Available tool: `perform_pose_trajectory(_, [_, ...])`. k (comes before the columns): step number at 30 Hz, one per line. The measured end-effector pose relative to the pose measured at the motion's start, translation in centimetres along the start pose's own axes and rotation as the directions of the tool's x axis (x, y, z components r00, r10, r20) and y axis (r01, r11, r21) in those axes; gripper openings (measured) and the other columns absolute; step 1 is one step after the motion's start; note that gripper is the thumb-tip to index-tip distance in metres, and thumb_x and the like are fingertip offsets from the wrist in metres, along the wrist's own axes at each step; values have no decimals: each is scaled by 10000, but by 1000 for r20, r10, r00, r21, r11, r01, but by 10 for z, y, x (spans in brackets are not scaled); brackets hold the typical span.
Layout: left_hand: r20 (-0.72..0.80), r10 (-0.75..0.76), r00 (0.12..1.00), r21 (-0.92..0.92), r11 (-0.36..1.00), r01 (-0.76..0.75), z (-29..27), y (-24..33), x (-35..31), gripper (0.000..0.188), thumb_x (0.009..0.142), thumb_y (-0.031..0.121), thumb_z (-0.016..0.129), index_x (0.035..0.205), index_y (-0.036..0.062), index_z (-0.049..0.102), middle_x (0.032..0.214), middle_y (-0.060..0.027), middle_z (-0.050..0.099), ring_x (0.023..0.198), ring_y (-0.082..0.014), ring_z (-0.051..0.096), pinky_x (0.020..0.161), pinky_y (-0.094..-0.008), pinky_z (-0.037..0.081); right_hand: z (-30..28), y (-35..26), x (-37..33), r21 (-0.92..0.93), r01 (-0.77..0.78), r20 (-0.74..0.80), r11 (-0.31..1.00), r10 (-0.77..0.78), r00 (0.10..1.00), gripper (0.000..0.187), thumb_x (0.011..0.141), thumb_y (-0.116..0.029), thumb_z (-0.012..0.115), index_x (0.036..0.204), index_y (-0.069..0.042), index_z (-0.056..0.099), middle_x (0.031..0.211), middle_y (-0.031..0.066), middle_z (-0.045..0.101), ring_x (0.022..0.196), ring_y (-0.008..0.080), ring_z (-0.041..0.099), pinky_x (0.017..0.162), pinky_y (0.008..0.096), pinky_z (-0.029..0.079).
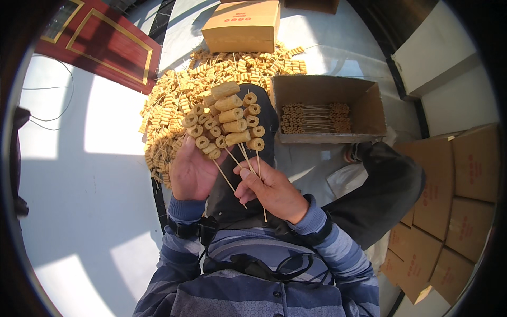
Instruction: The person threads small cylindrical snack pieces onto thin wooden sticks and places the completed skewers into a cardboard box. The person repeats this process multiple times, handling the snacks and sticks by hand.
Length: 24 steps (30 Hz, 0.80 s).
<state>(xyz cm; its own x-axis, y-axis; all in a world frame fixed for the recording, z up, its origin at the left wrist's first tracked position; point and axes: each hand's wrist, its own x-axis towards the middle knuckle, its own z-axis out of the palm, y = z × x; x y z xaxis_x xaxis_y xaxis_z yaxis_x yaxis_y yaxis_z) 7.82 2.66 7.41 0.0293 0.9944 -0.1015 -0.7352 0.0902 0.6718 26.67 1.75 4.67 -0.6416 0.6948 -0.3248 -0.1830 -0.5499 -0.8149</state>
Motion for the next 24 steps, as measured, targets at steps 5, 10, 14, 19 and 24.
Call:
perform_pose_trajectory(5, [2, -15, 1000, 59, 998, 15, -8, -2, 1, 589, 1061, 416, 356, 1515, 48, 285, 1514, -152, 402, 1366, -309, 433, 1128, -483, 348, 5, 1, 0, -82, 4, -65, 997, -9, 998, 308, 1074, -241, 438, 1232, 12, 514, 860, 81, 651, 717, 123, 646, 684, 229, 526])
perform_pose_trajectory(10, [48, 11, 999, 174, 985, -19, -18, -4, -1, 605, 1056, 445, 363, 1516, 59, 288, 1500, -139, 423, 1363, -300, 435, 1121, -472, 353, 10, 1, 1, -126, -11, -103, 992, -2, 995, 308, 1070, -249, 454, 1219, 12, 519, 853, 89, 650, 700, 129, 645, 670, 225, 525])
perform_pose_trajectory(14, [-13, 30, 999, 210, 977, -26, -21, -6, -2, 591, 1062, 428, 358, 1517, 60, 280, 1497, -139, 427, 1360, -299, 440, 1118, -469, 361, 13, 4, 3, -138, -22, -117, 990, 6, 993, 303, 1068, -252, 459, 1210, 10, 517, 845, 94, 647, 687, 132, 642, 659, 223, 521])
perform_pose_trajectory(19, [-63, 17, 998, 93, 996, -11, -24, -7, -2, 567, 1057, 427, 383, 1486, 59, 330, 1446, -146, 475, 1314, -297, 486, 1089, -471, 400, 10, 9, 8, -110, -38, -78, 993, 29, 997, 327, 1073, -279, 438, 1221, 3, 513, 873, 112, 661, 715, 143, 646, 692, 247, 530])
perform_pose_trajectory(24, [-221, 9, 975, -133, 990, -39, -41, 3, 0, 466, 1048, 374, 434, 1289, -19, 500, 1164, -178, 638, 1056, -336, 632, 982, -465, 496, 7, 5, 9, -32, 14, -123, 999, -18, 992, 399, 1085, -345, 381, 1216, 5, 522, 878, 119, 676, 750, 146, 643, 726, 269, 525])
